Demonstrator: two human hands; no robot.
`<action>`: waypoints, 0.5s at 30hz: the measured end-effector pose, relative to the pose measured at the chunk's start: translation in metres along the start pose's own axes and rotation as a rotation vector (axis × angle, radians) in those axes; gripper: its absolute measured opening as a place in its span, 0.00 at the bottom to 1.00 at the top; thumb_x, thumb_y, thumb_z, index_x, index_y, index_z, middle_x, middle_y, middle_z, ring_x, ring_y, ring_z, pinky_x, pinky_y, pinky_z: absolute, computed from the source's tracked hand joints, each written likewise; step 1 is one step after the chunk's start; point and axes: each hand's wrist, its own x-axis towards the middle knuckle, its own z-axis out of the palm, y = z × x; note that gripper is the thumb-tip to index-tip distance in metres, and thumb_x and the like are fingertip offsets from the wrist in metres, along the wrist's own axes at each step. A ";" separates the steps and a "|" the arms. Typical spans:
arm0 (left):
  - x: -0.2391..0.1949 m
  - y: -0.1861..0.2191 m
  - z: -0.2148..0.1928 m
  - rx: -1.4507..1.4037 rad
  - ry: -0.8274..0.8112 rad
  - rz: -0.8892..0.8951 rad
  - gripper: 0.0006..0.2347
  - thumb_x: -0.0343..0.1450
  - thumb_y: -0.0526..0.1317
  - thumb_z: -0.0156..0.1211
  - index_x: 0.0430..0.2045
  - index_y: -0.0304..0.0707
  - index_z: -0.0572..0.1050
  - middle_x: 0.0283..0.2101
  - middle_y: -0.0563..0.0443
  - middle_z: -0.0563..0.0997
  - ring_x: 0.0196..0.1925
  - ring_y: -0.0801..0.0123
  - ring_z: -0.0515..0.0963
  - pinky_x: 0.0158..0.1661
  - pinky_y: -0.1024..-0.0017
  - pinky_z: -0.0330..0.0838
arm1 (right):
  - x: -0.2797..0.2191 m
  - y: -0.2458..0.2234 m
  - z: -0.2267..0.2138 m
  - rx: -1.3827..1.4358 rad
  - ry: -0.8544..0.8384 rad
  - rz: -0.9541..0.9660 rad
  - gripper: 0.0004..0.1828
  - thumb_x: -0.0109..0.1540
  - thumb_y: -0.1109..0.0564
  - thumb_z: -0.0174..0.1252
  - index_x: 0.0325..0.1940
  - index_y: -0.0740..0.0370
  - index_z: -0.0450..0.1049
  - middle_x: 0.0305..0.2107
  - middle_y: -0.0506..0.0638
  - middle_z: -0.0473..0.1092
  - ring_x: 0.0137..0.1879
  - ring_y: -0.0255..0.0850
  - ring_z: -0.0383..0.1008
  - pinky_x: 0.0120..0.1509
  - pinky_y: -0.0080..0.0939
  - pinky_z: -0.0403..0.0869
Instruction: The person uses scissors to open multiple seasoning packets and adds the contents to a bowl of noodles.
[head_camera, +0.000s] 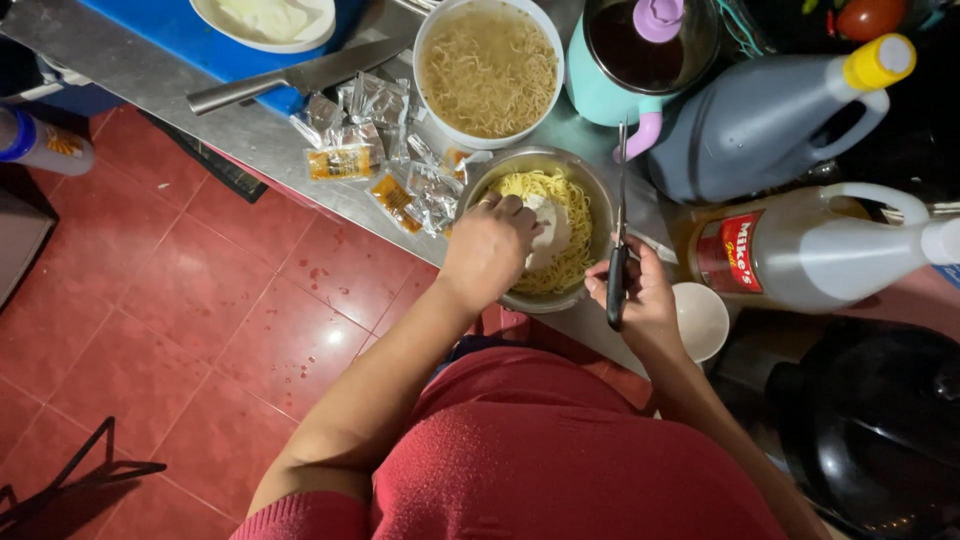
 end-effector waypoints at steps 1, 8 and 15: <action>-0.003 0.002 0.005 -0.004 -0.001 0.000 0.12 0.71 0.38 0.58 0.14 0.43 0.72 0.21 0.52 0.73 0.27 0.59 0.77 0.34 0.68 0.74 | -0.001 -0.001 0.000 -0.002 0.002 0.003 0.39 0.59 0.68 0.64 0.72 0.65 0.57 0.37 0.61 0.75 0.46 0.44 0.75 0.48 0.39 0.79; -0.011 0.002 0.021 -0.044 0.033 -0.106 0.06 0.68 0.42 0.60 0.21 0.43 0.74 0.27 0.53 0.72 0.32 0.56 0.78 0.31 0.67 0.73 | -0.002 -0.010 0.005 -0.007 0.010 0.024 0.39 0.59 0.67 0.65 0.72 0.63 0.57 0.37 0.61 0.75 0.45 0.43 0.75 0.47 0.39 0.79; 0.012 0.010 -0.017 -0.078 0.101 -0.124 0.05 0.66 0.40 0.59 0.20 0.43 0.73 0.24 0.53 0.72 0.31 0.57 0.77 0.31 0.67 0.73 | 0.002 -0.008 0.005 -0.013 0.002 0.031 0.39 0.59 0.67 0.64 0.72 0.63 0.56 0.37 0.61 0.75 0.42 0.43 0.75 0.45 0.39 0.78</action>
